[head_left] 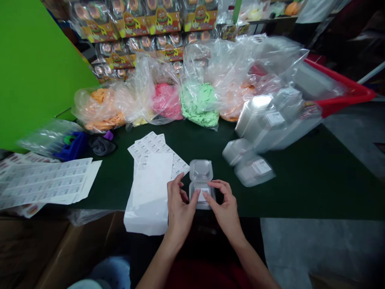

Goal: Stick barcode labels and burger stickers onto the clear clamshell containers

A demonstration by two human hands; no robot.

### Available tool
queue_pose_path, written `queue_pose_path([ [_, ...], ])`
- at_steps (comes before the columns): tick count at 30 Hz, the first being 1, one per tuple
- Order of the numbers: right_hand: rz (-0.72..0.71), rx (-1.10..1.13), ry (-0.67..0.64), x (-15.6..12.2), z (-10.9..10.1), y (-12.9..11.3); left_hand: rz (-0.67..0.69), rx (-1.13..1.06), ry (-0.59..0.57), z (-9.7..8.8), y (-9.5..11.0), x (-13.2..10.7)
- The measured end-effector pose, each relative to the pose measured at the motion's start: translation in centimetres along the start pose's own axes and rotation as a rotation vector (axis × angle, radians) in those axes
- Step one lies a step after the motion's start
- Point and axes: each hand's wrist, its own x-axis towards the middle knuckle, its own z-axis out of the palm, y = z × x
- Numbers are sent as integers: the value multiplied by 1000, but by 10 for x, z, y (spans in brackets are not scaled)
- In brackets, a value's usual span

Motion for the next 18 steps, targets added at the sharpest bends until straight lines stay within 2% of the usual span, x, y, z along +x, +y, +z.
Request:
queue_pose_path([
  [2, 33, 5, 13, -4, -3, 2, -38, 3, -26, -5, -6, 0],
  [4, 89, 29, -16, -10, -5, 1, -45, 12, -106, -9, -12, -4],
  [6, 125, 34, -94, -16, -7, -1, -26, 24, -169, -11, -16, -11],
  [9, 103, -27, -153, -22, -6, -8, 38, 43, -174, -10, -18, -19],
  [11, 76, -67, -147, -23, -4, -13, 47, 37, -168, -9, -17, -21],
  [15, 48, -125, -130, -24, 0, -18, -19, -57, -165, -11, -6, -24],
  [18, 27, -147, -118, -28, 4, -20, 11, -138, -207, -13, 5, -28],
])
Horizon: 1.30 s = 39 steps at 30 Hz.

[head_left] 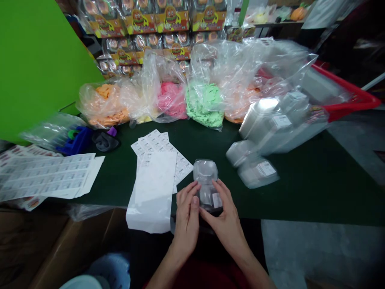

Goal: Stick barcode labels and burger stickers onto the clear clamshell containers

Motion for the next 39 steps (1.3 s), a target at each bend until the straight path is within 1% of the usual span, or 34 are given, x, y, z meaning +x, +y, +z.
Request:
queue_pose_path([
  [3, -26, 8, 49, 0, -4, -2, 78, 37, -71, 4, 1, 0],
  [5, -103, -35, 88, 7, -20, -5, 151, 156, -100, 7, -6, 3],
  [7, -232, -173, 135, 23, -48, -8, 231, 287, -106, 10, -16, 8],
  [9, -347, -416, 183, 46, -85, -11, 281, 352, -81, 12, -25, 12],
  [11, -359, -687, 186, 74, -119, -10, 290, 343, -30, 11, -28, 12],
  [13, -301, -848, 105, 100, -142, -4, 268, 309, 31, 8, -27, 10],
  [15, -246, -904, -12, 119, -153, 5, 233, 279, 87, 0, -25, 9],
  [17, -218, -893, -82, 128, -155, 14, 212, 274, 140, -12, -27, 11],
  [18, -210, -873, -78, 128, -154, 16, 211, 287, 170, -20, -30, 15],
  [19, -209, -846, -43, 126, -152, 15, 211, 309, 200, -30, -35, 20],
  [21, -243, -752, 91, 112, -145, 7, 210, 381, 270, -52, -51, 34],
  [22, -275, -677, 170, 101, -139, -1, 191, 423, 281, -64, -60, 43],
  [23, -309, -581, 238, 88, -130, -12, 183, 471, 286, -76, -70, 51],
  [24, -332, -467, 270, 73, -118, -23, 189, 532, 288, -88, -79, 58],
  [25, -325, -335, 272, 56, -101, -34, 194, 596, 283, -98, -88, 64],
  [26, -273, -206, 204, 39, -82, -43, 191, 648, 275, -107, -95, 68],
  [28, -83, 48, -77, 4, -34, -51, 188, 724, 220, -120, -106, 68],
  [29, 33, 163, -214, -12, -9, -50, 195, 744, 183, -124, -109, 63],
  [30, 151, 280, -312, -27, 15, -44, 208, 754, 144, -128, -111, 56],
  [31, 274, 402, -382, -39, 36, -36, 228, 754, 106, -131, -112, 45],
  [32, 403, 518, -422, -49, 53, -26, 253, 748, 79, -134, -113, 33],
  [33, 523, 600, -453, -57, 65, -14, 273, 737, 49, -137, -113, 20],
  [34, 623, 650, -453, -63, 73, -4, 292, 725, 23, -140, -114, 6],
  [35, 692, 675, -436, -67, 77, 6, 309, 715, -4, -143, -114, -8],
  [36, 724, 679, -413, -69, 79, 13, 319, 705, -27, -145, -113, -21],
  [37, 725, 677, -384, -70, 79, 18, 323, 696, -45, -147, -113, -32],
  [39, 691, 692, -356, -66, 81, 20, 325, 674, -72, -149, -112, -47],
])
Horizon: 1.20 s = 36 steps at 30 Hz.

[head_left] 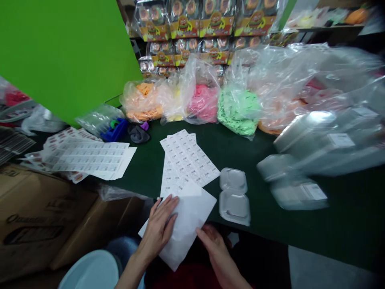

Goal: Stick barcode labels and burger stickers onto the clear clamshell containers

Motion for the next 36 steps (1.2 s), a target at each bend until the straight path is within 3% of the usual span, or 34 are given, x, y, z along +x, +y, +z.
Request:
queue_pose_path([
  [4, 49, 100, -76, 10, 19, -7, -16, -87, 22, -1, 8, -5],
  [8, 119, 83, -169, 17, 30, -7, -158, -254, 140, -5, 15, 7],
  [13, 205, -17, -341, 18, 11, -4, -228, -364, 172, -20, 29, 18],
  [17, 111, -236, -349, 17, -11, -11, -220, -348, 172, -25, 38, 20],
  [21, 131, -397, -358, 15, -22, -29, -459, -630, 174, -18, 44, 24],
  [24, 126, -270, -400, 10, -17, -45, -643, -907, 172, -15, 52, 28],
  [27, 60, -104, -337, 5, -5, -54, -701, -933, 181, -17, 60, 30],
  [29, 51, -45, -243, 4, 3, -53, -692, -883, 172, -18, 63, 30],
  [31, 77, -2, -159, 7, 7, -48, -624, -718, 249, -19, 63, 28],
  [34, 109, 57, -121, 12, 6, -39, -381, -300, 447, -22, 59, 23],
  [36, 113, 76, -148, 13, 4, -35, -209, -140, 425, -26, 56, 19],
])
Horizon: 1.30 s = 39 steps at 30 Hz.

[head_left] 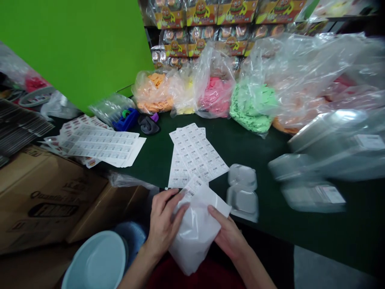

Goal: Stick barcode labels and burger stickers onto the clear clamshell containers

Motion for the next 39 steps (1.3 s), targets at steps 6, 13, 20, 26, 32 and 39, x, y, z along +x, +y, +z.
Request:
queue_pose_path([
  [6, 51, 61, -52, -6, 2, -2, 130, 64, -129, -11, -1, -1],
  [13, 16, 2, -11, -8, 6, -6, 244, 124, -180, -12, -2, 3],
  [20, -92, -157, 101, 21, 32, -37, -85, -97, 20, 1, -13, 44],
  [26, -270, -441, 228, 130, 78, -118, -351, -417, 266, 65, -50, 124],
  [32, -362, -668, 364, 192, 67, -162, -323, -460, 311, 118, -67, 139],
  [39, -753, -793, 473, 147, 62, -174, -244, -433, 337, 113, -61, 129],
])
